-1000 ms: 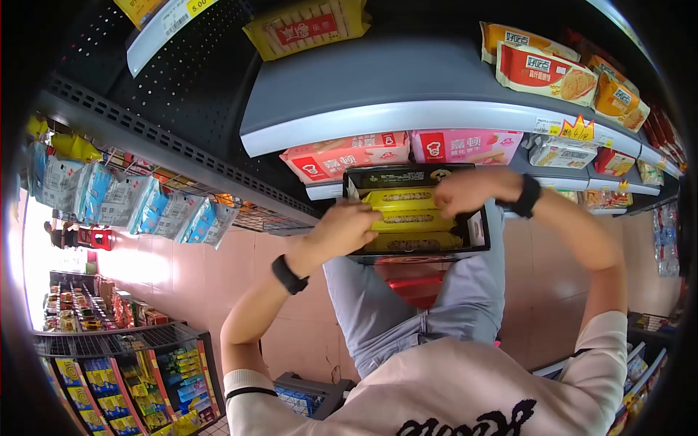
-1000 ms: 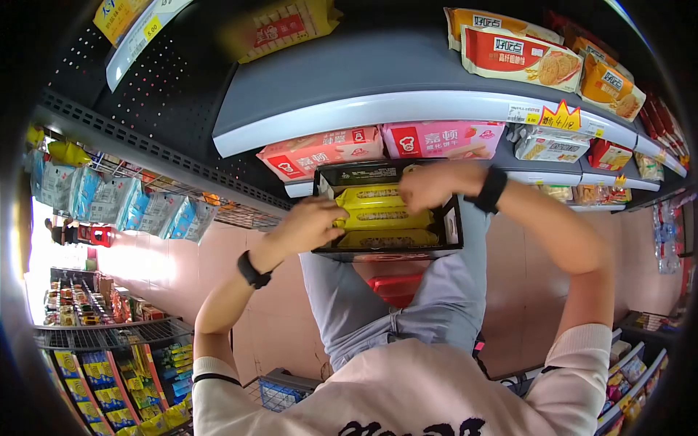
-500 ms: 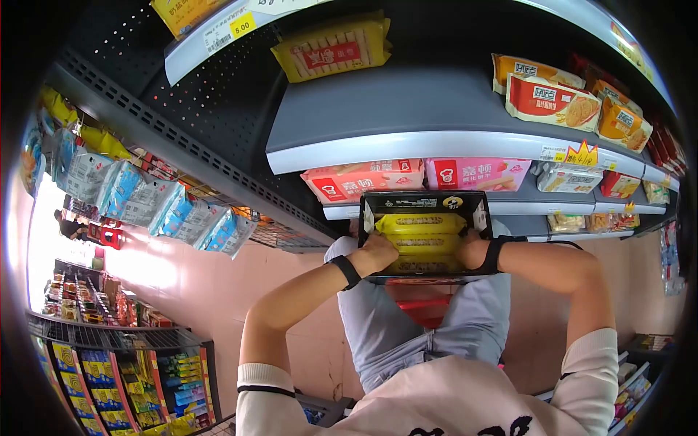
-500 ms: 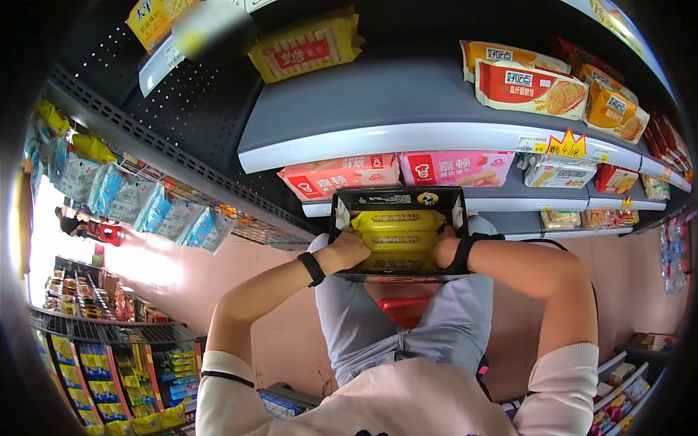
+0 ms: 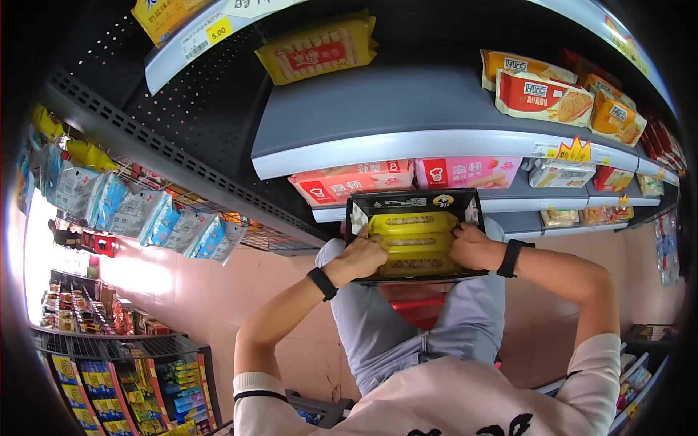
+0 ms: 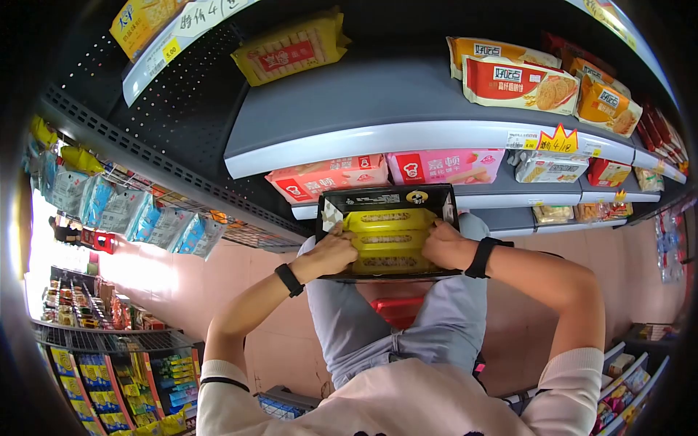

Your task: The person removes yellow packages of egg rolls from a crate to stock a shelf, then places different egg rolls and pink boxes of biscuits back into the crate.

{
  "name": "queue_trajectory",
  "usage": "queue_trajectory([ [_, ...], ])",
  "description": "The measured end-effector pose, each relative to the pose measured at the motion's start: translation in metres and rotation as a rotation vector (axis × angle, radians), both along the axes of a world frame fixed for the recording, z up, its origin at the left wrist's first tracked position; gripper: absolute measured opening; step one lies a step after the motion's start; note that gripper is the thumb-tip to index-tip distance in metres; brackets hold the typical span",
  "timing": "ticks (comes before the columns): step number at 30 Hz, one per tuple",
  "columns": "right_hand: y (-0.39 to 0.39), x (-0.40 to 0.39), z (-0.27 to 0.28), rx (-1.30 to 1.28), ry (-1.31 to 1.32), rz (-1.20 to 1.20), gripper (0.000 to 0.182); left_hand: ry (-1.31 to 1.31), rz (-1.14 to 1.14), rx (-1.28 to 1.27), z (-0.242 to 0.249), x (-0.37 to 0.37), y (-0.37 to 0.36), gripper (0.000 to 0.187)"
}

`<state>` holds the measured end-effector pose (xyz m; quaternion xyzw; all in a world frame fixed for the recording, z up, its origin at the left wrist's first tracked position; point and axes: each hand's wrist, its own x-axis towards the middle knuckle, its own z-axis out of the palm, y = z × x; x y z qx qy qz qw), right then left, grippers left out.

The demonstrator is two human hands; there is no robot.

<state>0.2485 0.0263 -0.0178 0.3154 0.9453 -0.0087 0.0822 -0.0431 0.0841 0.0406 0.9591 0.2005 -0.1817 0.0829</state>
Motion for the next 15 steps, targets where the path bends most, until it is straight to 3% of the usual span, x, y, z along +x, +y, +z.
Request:
queue_trajectory([
  [2,-0.010,-0.013,0.057,0.052,-0.170,-0.086,0.011,0.007,0.044,-0.057,0.002,-0.001,0.000,0.010],
  [6,-0.009,-0.009,0.047,0.148,-0.083,-0.048,0.009,-0.053,-0.013,0.028,0.004,-0.004,-0.002,0.010],
  [12,-0.012,-0.008,0.060,-0.075,0.032,-0.173,0.008,-0.130,0.037,0.015,0.004,-0.007,-0.006,0.011],
  [15,-0.008,-0.007,0.070,-0.153,0.058,-0.217,0.008,-0.110,0.066,0.127,0.019,-0.004,-0.008,0.010],
])
